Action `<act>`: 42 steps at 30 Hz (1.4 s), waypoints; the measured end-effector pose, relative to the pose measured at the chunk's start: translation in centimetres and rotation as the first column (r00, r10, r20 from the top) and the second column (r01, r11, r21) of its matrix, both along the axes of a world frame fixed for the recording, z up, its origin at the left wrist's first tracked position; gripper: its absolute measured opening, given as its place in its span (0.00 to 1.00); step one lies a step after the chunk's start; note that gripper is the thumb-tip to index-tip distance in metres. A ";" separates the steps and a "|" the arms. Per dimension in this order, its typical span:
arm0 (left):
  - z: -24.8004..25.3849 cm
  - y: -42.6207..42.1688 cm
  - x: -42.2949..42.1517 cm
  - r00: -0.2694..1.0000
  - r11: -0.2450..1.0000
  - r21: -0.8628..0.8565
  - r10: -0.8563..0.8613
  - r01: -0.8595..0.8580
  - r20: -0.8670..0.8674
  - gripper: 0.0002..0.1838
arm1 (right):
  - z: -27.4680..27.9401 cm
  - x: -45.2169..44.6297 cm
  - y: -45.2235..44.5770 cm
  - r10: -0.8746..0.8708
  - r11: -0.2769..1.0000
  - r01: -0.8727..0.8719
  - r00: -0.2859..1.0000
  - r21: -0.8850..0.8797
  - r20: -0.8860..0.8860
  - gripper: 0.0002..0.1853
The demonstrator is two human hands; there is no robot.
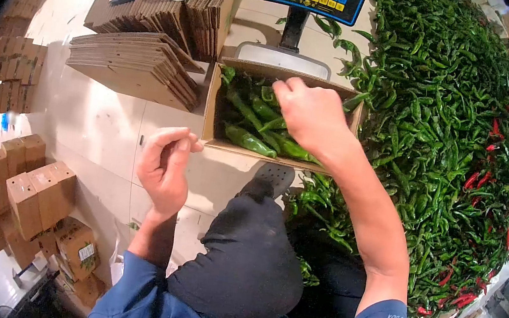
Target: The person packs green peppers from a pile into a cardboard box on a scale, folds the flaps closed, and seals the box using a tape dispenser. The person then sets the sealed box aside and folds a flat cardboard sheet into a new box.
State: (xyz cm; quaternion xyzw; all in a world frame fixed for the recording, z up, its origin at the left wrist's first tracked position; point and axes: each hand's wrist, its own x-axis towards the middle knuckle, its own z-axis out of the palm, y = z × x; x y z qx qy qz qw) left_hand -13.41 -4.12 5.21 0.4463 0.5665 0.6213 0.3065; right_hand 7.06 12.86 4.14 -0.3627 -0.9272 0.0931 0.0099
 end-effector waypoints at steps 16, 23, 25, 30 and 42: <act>-0.3 2.8 2.1 0.943 0.970 -0.106 -0.237 0.217 -0.232 0.07 | 2.8 6.9 -2.6 -0.312 0.950 0.292 0.869 -0.112 -0.384 0.18; 0.4 4.6 4.4 0.858 0.929 -0.133 -0.371 0.347 -0.356 0.11 | 4.5 9.1 -4.4 -0.315 0.944 0.329 0.859 -0.035 -0.403 0.16; 0.7 5.1 4.9 0.773 0.913 -0.147 -0.401 0.380 -0.491 0.12 | 5.3 9.7 -5.1 -0.351 0.934 0.351 0.859 -0.069 -0.373 0.16; 0.8 7.6 5.3 0.496 0.851 -0.215 -0.465 0.480 -0.733 0.21 | 6.4 11.6 -6.4 -0.360 0.930 0.362 0.871 -0.059 -0.335 0.18; -0.3 12.5 7.8 0.251 0.755 -0.413 -0.589 0.509 -0.768 0.25 | 13.4 16.5 -18.5 -0.811 0.243 0.308 0.585 -0.920 -0.018 0.18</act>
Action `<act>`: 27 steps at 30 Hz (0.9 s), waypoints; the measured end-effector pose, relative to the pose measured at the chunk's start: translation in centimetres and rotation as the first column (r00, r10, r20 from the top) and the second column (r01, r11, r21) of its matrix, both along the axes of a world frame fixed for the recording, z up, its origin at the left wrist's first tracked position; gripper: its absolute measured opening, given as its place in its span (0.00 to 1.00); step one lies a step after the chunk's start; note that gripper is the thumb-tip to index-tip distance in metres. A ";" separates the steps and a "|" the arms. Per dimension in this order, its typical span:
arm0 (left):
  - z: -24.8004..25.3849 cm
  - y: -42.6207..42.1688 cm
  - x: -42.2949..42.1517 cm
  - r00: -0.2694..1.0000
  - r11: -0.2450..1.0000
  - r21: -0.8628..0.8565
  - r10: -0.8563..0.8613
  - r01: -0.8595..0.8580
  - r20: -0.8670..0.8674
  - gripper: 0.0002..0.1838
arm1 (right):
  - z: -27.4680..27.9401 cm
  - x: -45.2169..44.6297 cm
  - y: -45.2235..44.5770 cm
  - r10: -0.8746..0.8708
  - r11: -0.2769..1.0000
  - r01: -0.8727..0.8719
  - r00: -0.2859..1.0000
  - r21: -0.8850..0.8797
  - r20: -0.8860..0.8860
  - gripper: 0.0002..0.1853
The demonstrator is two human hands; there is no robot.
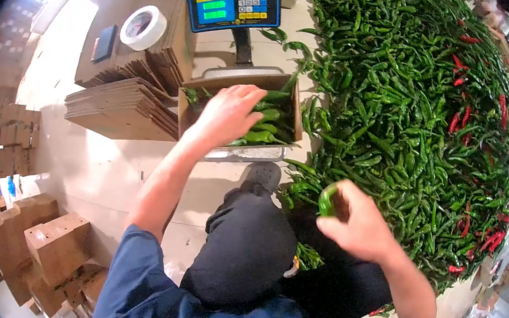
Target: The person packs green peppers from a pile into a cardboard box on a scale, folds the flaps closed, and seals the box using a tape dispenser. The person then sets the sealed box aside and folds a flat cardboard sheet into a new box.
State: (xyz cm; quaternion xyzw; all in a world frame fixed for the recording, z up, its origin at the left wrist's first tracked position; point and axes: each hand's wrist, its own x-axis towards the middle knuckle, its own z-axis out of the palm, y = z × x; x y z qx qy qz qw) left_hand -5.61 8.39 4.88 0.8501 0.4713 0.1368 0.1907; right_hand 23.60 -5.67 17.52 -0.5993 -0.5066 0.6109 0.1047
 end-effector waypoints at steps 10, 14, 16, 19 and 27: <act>-2.1 1.7 1.7 0.998 1.000 0.026 0.012 -0.010 -0.063 0.29 | -3.3 0.3 -1.8 -0.380 0.923 0.319 0.844 -0.214 -0.380 0.23; -2.0 1.5 1.4 0.999 0.999 0.045 0.013 -0.011 -0.033 0.34 | -3.8 0.4 -0.7 -0.339 0.940 0.321 0.920 -0.118 -0.198 0.18; -1.9 1.5 1.6 0.999 0.999 0.052 -0.003 0.005 -0.044 0.38 | -3.8 0.4 -0.5 -0.302 0.952 0.293 0.945 -0.082 -0.124 0.17; -1.9 1.7 2.1 0.994 0.998 0.043 -0.038 0.042 -0.105 0.47 | -3.4 0.0 -0.5 -0.228 0.974 0.228 0.970 -0.011 -0.088 0.14; -1.4 2.6 2.4 0.966 0.997 -0.008 -0.073 0.073 -0.248 0.33 | -3.1 -0.8 -1.3 -0.122 0.990 0.121 0.993 0.078 0.006 0.13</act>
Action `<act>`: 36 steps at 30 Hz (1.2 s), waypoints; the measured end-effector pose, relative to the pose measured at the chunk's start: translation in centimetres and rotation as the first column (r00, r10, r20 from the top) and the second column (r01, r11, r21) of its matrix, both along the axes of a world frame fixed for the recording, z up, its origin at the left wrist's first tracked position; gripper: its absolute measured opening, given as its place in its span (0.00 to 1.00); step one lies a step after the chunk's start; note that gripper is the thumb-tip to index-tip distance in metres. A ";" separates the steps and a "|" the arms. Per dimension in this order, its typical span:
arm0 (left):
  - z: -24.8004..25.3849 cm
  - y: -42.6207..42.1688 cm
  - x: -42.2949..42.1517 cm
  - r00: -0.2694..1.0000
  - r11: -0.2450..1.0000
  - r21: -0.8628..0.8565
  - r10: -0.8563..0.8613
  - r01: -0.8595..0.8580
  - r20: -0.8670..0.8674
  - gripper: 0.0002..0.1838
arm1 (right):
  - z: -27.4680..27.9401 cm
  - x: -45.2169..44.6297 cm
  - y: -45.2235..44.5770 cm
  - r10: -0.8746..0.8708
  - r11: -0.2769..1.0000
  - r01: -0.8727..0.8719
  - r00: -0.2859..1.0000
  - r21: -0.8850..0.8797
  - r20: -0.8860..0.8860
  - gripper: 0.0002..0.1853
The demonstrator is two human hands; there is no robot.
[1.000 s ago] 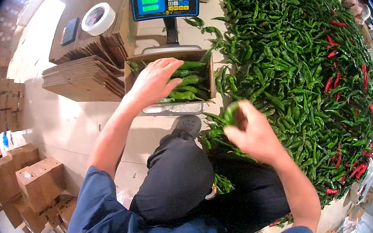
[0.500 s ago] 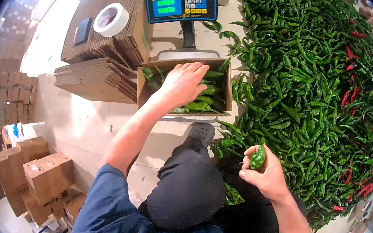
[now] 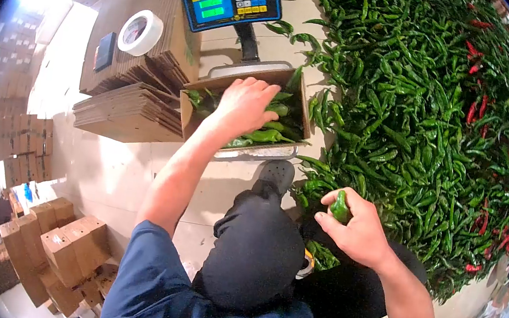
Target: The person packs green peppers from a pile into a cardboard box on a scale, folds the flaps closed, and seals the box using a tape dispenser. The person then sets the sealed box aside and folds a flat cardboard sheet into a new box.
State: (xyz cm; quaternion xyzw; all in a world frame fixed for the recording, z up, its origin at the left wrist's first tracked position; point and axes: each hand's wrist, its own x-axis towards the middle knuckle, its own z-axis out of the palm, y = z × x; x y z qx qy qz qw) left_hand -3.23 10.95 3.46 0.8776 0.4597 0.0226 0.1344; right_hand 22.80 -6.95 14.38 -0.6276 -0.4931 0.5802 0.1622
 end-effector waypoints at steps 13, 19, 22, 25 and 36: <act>-3.0 2.3 5.2 0.915 0.927 -0.175 0.362 -0.333 0.179 0.20 | 1.7 -0.1 0.4 0.186 0.919 -0.243 0.961 0.312 0.203 0.16; 1.2 1.1 1.9 0.430 0.781 -0.553 0.623 -0.290 0.653 0.15 | 1.5 0.9 -0.1 0.192 0.873 -0.280 0.950 0.399 0.246 0.15; 1.1 0.7 -0.2 -0.046 0.698 -0.705 0.706 -0.125 0.707 0.12 | 1.5 1.5 -0.4 0.209 0.831 -0.328 0.933 0.449 0.293 0.14; -0.1 -1.0 0.0 -0.094 0.573 -0.814 0.809 -0.096 0.581 0.14 | 1.8 1.7 -0.5 0.226 0.801 -0.363 0.920 0.476 0.321 0.15; 2.0 -6.4 0.5 0.688 0.906 -0.100 0.381 -0.412 0.617 0.17 | 1.4 4.3 -1.5 0.092 0.713 -0.319 0.926 0.625 0.367 0.16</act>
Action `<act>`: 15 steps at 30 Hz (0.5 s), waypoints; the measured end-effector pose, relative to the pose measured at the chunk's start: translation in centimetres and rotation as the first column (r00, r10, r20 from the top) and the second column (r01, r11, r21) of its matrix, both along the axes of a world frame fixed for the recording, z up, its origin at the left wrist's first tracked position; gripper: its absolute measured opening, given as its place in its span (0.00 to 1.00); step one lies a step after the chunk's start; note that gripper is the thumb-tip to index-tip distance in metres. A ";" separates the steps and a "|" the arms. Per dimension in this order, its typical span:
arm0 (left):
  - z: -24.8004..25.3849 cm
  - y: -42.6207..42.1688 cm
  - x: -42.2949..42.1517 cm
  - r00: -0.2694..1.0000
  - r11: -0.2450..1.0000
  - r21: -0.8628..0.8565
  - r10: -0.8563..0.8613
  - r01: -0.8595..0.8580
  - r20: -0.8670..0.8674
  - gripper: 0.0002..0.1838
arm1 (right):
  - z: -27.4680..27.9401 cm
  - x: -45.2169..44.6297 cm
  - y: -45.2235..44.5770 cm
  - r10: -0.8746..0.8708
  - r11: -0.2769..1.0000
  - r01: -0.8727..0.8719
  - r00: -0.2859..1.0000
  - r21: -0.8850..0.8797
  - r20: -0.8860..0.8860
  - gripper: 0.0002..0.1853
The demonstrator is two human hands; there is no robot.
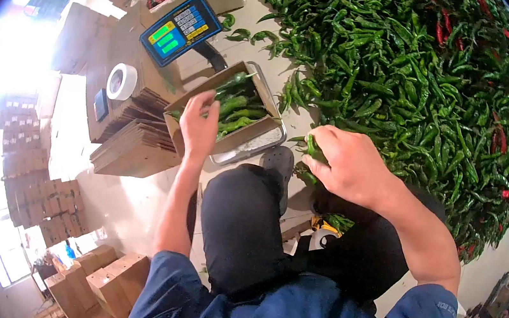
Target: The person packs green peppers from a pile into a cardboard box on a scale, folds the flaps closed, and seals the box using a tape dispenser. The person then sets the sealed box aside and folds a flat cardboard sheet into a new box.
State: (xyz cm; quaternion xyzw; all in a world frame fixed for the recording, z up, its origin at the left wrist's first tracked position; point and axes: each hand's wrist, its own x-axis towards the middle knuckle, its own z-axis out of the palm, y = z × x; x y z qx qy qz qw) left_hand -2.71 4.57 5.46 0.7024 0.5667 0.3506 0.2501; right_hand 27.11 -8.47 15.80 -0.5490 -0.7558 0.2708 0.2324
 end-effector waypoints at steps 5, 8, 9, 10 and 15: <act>-3.1 6.0 2.8 0.817 0.966 -0.010 -0.222 0.257 -0.532 0.25 | 0.3 0.7 -0.2 -0.019 1.000 0.018 0.997 0.020 0.068 0.17; -5.4 7.0 2.5 0.766 0.938 0.133 -0.175 0.321 -0.618 0.19 | 0.8 1.0 -0.4 -0.023 0.998 0.027 0.996 -0.048 0.082 0.19; -5.2 7.0 2.5 0.740 0.944 0.118 -0.160 0.308 -0.653 0.17 | 0.9 1.2 -0.5 -0.053 0.998 0.055 0.995 -0.026 0.083 0.17; -5.0 6.7 2.4 0.704 0.937 0.181 -0.088 0.298 -0.705 0.16 | 1.0 1.5 -0.6 -0.079 0.997 0.080 0.993 -0.004 0.085 0.16; -3.1 6.4 2.3 0.559 0.968 0.142 0.003 0.205 -0.829 0.20 | 1.4 4.3 -0.4 -0.224 0.974 0.224 0.964 0.018 0.141 0.17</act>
